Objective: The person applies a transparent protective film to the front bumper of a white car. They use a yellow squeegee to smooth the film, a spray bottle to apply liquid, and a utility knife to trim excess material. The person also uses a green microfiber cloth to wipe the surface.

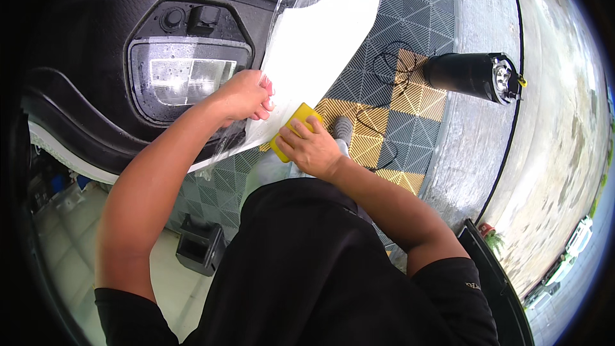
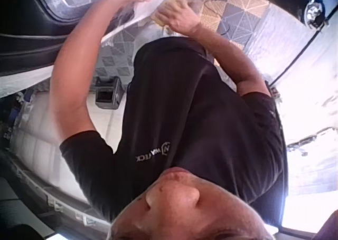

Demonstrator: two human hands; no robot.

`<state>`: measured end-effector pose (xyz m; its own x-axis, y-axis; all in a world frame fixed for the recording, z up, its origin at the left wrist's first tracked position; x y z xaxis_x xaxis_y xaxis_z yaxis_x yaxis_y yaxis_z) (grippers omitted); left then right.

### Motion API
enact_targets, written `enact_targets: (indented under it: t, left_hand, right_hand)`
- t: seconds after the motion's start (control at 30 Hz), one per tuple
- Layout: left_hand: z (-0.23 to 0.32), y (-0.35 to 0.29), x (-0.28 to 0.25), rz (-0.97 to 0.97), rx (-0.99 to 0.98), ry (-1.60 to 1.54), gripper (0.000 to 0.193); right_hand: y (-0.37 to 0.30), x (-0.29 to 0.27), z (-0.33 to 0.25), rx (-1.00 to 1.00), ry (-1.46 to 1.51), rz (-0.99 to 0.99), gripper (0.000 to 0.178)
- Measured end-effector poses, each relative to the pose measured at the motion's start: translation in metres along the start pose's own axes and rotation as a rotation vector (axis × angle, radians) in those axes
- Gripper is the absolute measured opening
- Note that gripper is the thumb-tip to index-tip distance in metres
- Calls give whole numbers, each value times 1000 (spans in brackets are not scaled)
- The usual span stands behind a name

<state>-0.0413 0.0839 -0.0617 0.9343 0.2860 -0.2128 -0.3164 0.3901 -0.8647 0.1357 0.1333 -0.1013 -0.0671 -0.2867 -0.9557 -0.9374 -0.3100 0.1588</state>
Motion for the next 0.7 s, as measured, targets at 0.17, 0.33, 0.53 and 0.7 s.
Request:
enact_targets:
  t: [0.17, 0.33, 0.53, 0.7]
  left_hand:
    - [3, -8, -3, 0, 43, -90, 13]
    - [8, -11, -4, -29, 35, -79, 17]
    - [7, -9, -3, -112, 64, -99, 23]
    - [5, -6, -4, -74, 97, -13, 27]
  right_hand:
    - [-4, 8, -1, 4, 11, 59, 41]
    - [-3, 11, 4, 55, 74, 42, 43]
    - [4, 13, -1, 169, 98, 4, 44]
    - [4, 23, -3, 217, 89, 103, 44]
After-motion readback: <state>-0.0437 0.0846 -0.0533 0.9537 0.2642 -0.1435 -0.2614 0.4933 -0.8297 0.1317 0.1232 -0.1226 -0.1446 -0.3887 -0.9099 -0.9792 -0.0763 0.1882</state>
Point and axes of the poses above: each hand's wrist, its own y-axis towards the middle knuckle, its own x-axis out of the palm, z = x × y, the point moved 5 cm from there along y, towards the middle knuckle, and after that the axes turned 5 degrees about -y, right-handed, at the moved point
